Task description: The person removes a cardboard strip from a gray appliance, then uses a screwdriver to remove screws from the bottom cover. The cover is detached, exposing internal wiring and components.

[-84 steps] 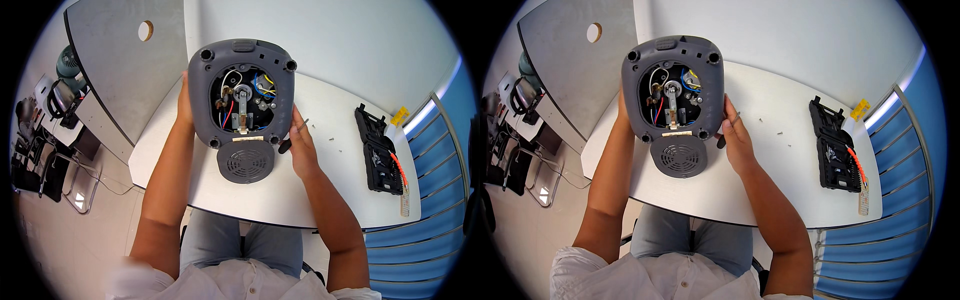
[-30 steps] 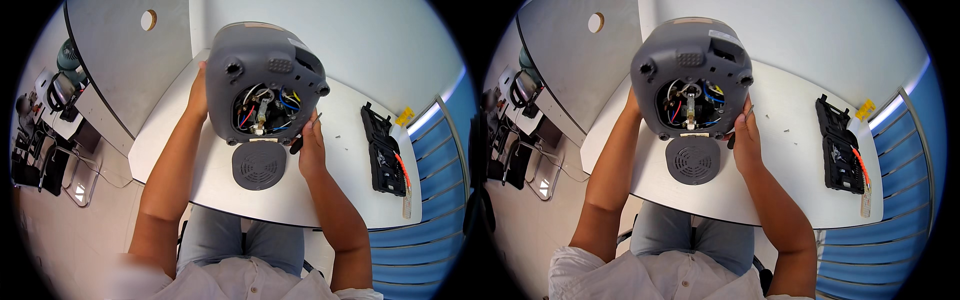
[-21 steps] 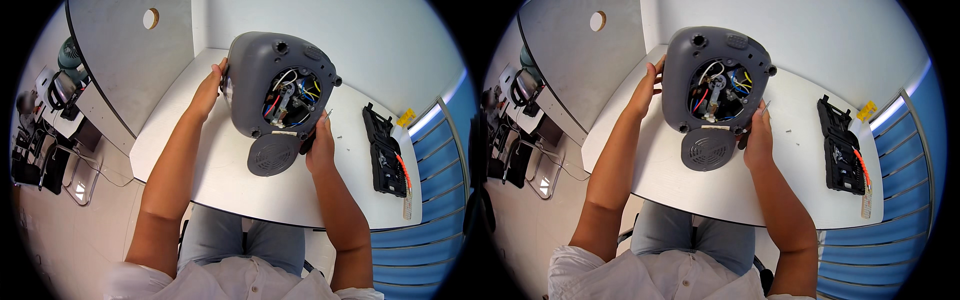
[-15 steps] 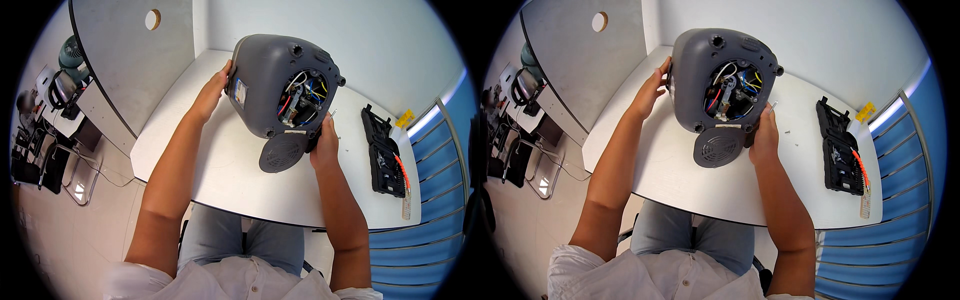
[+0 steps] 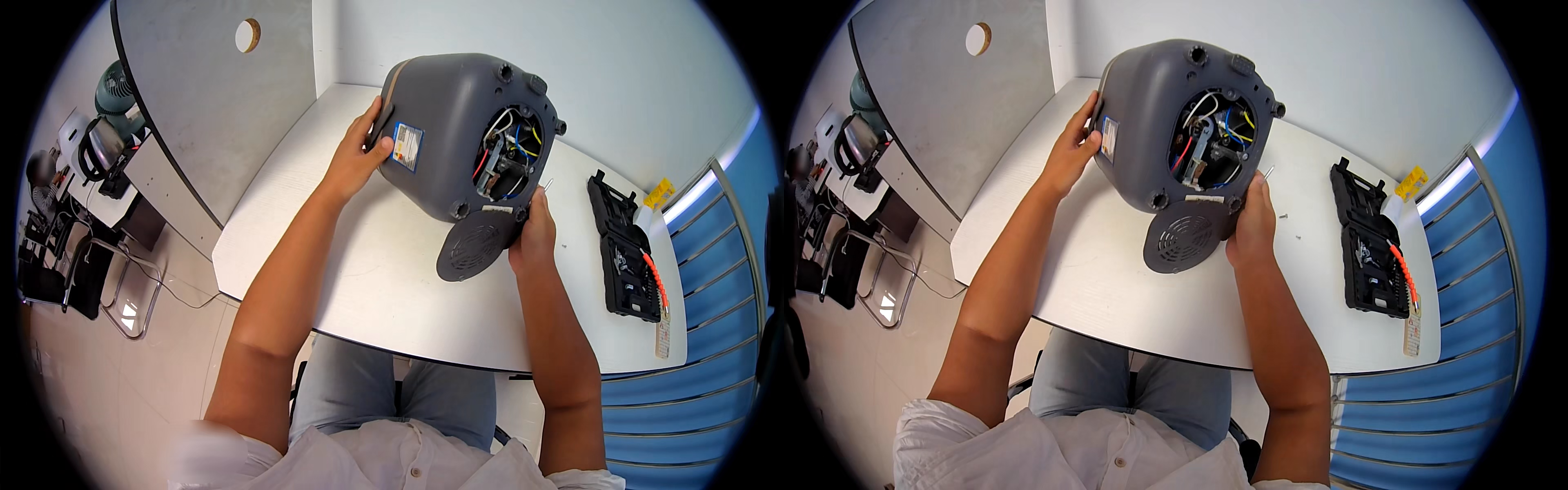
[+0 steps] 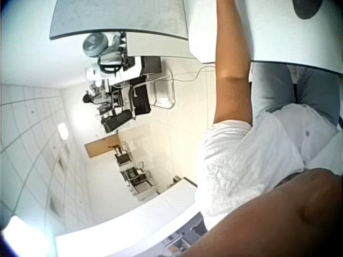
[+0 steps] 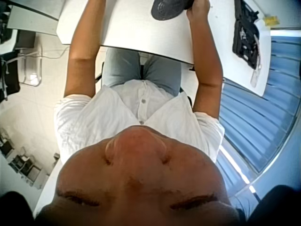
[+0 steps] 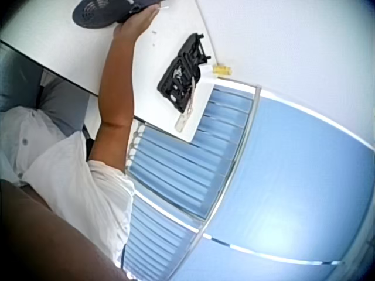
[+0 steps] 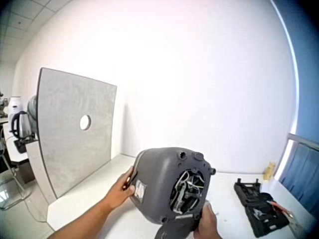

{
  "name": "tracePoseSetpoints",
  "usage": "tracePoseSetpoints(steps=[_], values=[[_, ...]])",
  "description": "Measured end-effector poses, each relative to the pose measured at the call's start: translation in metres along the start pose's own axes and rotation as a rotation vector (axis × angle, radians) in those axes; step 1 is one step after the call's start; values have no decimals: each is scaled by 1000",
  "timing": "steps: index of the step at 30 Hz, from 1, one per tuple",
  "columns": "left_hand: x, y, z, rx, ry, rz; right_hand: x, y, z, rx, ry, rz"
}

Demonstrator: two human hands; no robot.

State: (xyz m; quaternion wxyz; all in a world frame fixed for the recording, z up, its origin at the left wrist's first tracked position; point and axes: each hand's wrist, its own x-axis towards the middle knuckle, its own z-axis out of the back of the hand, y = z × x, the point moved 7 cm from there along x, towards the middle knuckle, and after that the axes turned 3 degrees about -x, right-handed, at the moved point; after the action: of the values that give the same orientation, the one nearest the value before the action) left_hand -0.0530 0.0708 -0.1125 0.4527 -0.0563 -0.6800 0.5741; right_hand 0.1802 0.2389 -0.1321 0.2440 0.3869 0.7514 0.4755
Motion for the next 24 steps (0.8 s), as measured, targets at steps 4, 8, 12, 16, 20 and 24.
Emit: tracePoseSetpoints(steps=[4,8,12,16,20,24], values=[[1,-3,0,28,-49,66,-4,7,-4,-28,4,11],[0,-8,-3,71,-60,89,-1,5,-1,-30,11,-16],[-5,-13,-4,8,-55,177,-1,4,-3,-48,49,-10],[-11,-15,-8,-144,-13,336,2,-1,-2,-183,151,68],[-12,-13,-10,-168,-32,354,-3,1,-9,-295,225,129],[-5,19,7,-260,-181,211,-20,8,-33,-431,320,218]])
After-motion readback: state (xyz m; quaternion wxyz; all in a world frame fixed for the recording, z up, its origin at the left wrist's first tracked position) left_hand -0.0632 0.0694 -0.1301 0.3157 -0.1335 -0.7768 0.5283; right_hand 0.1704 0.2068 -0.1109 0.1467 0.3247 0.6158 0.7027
